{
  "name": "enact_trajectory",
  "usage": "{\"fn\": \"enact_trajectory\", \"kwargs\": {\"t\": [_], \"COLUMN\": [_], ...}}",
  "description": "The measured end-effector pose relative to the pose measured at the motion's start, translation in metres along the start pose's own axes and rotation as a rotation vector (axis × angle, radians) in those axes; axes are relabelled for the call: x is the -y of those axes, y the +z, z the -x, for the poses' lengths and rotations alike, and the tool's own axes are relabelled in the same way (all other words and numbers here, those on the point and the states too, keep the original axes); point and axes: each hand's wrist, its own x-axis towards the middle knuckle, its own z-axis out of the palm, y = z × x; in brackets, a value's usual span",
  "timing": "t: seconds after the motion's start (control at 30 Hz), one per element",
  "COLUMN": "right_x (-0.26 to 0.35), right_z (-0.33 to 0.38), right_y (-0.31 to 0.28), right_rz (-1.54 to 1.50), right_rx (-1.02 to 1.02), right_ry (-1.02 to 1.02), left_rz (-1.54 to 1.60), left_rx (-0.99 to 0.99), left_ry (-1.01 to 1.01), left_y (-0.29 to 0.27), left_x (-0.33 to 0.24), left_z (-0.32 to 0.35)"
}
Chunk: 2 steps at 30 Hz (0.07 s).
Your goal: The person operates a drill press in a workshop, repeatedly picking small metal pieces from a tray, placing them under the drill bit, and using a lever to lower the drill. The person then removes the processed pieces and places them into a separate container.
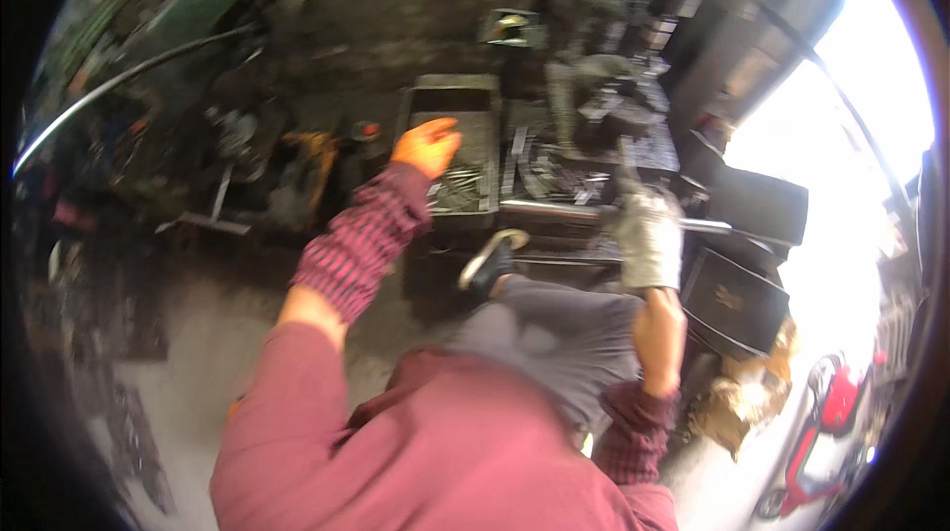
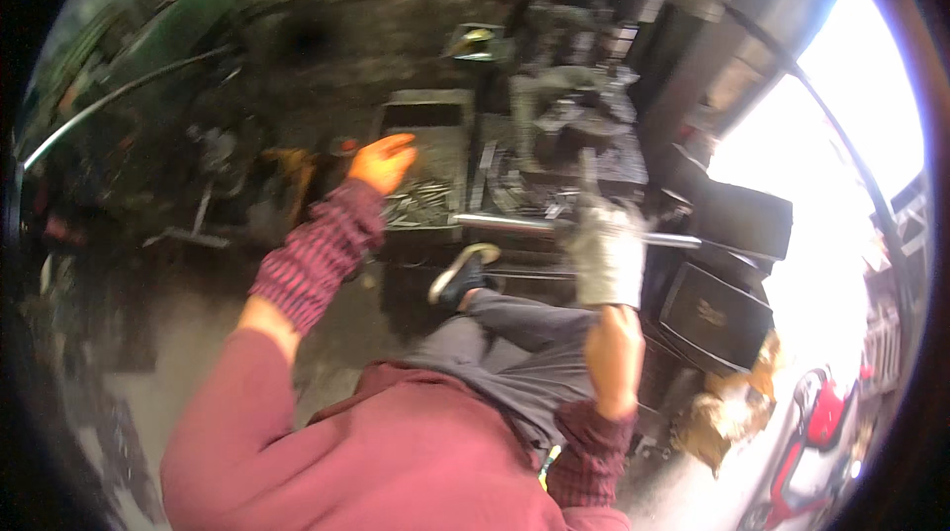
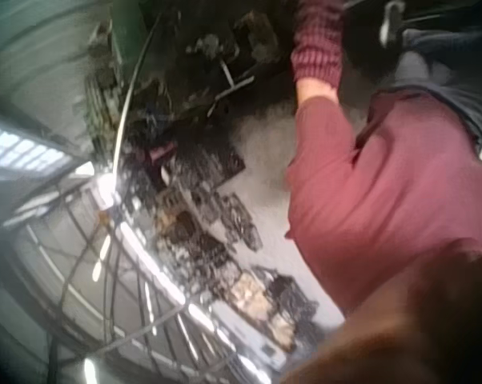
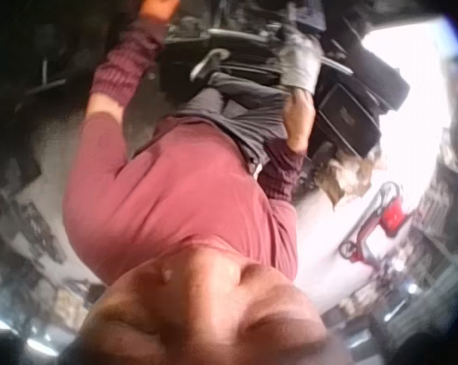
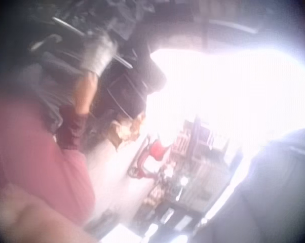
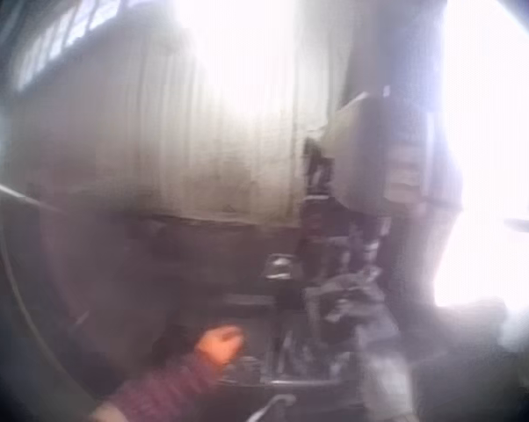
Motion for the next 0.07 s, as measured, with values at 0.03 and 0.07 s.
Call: {"fn": "enact_trajectory", "kwargs": {"t": [0.03, 0.07], "right_x": [0.01, 0.024], "right_z": [0.014, 0.008], "right_y": [-0.013, 0.0], "right_rz": [0.108, 0.078], "right_rx": [-0.034, 0.004], "right_ry": [-0.131, -0.162], "left_rz": [0.007, -0.028], "left_rx": [-0.022, -0.06], "left_ry": [-0.007, -0.007], "left_y": [0.0, 0.002], "left_x": [-0.001, -0.002], "left_z": [-0.004, -0.01]}}
